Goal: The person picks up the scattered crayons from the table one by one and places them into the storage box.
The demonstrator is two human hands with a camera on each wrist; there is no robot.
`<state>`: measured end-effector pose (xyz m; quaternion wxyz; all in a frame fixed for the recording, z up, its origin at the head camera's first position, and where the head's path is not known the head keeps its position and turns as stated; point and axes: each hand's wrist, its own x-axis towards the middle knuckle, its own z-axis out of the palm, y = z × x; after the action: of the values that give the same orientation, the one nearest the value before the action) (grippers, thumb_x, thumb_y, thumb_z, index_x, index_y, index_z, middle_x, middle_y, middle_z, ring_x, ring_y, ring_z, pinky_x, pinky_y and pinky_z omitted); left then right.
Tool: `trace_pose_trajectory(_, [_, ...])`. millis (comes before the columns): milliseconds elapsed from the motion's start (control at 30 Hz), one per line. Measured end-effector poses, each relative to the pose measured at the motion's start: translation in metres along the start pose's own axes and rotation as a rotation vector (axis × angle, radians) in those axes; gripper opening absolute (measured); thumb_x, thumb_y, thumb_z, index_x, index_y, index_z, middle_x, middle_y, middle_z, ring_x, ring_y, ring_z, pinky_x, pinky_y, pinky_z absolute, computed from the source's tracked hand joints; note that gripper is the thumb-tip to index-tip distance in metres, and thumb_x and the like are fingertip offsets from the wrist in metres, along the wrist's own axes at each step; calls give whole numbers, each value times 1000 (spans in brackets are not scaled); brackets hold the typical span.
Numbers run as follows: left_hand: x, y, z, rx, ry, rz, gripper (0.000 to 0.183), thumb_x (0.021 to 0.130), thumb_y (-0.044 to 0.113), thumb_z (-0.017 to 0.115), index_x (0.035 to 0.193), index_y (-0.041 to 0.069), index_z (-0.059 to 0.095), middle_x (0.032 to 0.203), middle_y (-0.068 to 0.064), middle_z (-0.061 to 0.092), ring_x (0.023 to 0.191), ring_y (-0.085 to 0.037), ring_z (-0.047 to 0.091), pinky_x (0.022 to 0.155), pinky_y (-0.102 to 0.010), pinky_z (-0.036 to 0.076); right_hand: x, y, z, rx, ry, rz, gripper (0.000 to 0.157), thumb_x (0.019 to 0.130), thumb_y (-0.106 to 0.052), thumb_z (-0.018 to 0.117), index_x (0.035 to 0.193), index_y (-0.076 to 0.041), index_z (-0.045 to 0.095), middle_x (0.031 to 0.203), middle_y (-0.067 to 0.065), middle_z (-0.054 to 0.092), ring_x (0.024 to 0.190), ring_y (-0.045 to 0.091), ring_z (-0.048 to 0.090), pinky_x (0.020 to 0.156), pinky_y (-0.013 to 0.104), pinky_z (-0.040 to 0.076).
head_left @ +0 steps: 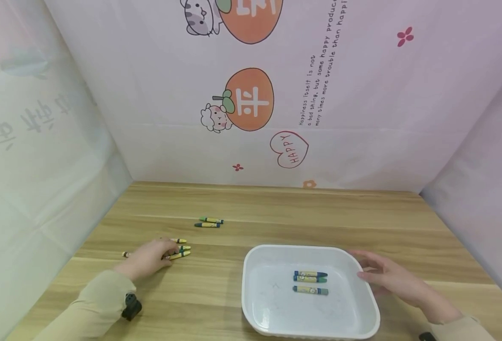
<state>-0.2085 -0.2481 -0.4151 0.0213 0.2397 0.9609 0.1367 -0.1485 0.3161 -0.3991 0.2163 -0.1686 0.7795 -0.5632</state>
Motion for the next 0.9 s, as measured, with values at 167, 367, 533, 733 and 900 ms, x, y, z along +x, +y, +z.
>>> trace_pose_trajectory(167, [0,1,2,13,21,16,23,77,3,73,97,11,64,90,4,59,82,-10,56,72,-33,49,2,2,0,24,-9,-17,47,98,-9,47,141,-29,42,119,17,53,97,16,64,73,44,57])
trace_pose_trajectory(367, [1,1,3,25,29,26,21,79,-2,70,93,11,63,85,5,58,78,-9,53,68,-30,48,1,-1,1,10,-9,-19,48,98,-11,48,144,-13,36,118,16,53,96,18,65,73,44,57])
trace_pose_trajectory(533, [4,0,1,-6,-5,15,20,80,-2,69,95,11,64,85,5,59,78,-8,54,68,-31,48,1,-1,1,14,-8,-18,49,98,-11,49,145,-13,35,118,17,53,96,19,65,73,44,57])
trace_pose_trajectory(733, [13,8,-9,-100,-15,24,18,83,0,67,96,12,65,87,4,64,80,-10,57,70,-31,50,1,0,0,20,-16,-39,48,98,-9,47,144,-20,38,118,15,53,96,17,65,72,44,57])
trace_pose_trajectory(900, [25,28,-25,-164,-23,76,19,83,1,67,99,11,67,88,4,64,81,-8,57,70,-27,50,0,1,0,21,-15,-35,48,98,-9,48,144,-19,38,118,15,54,97,17,65,73,44,57])
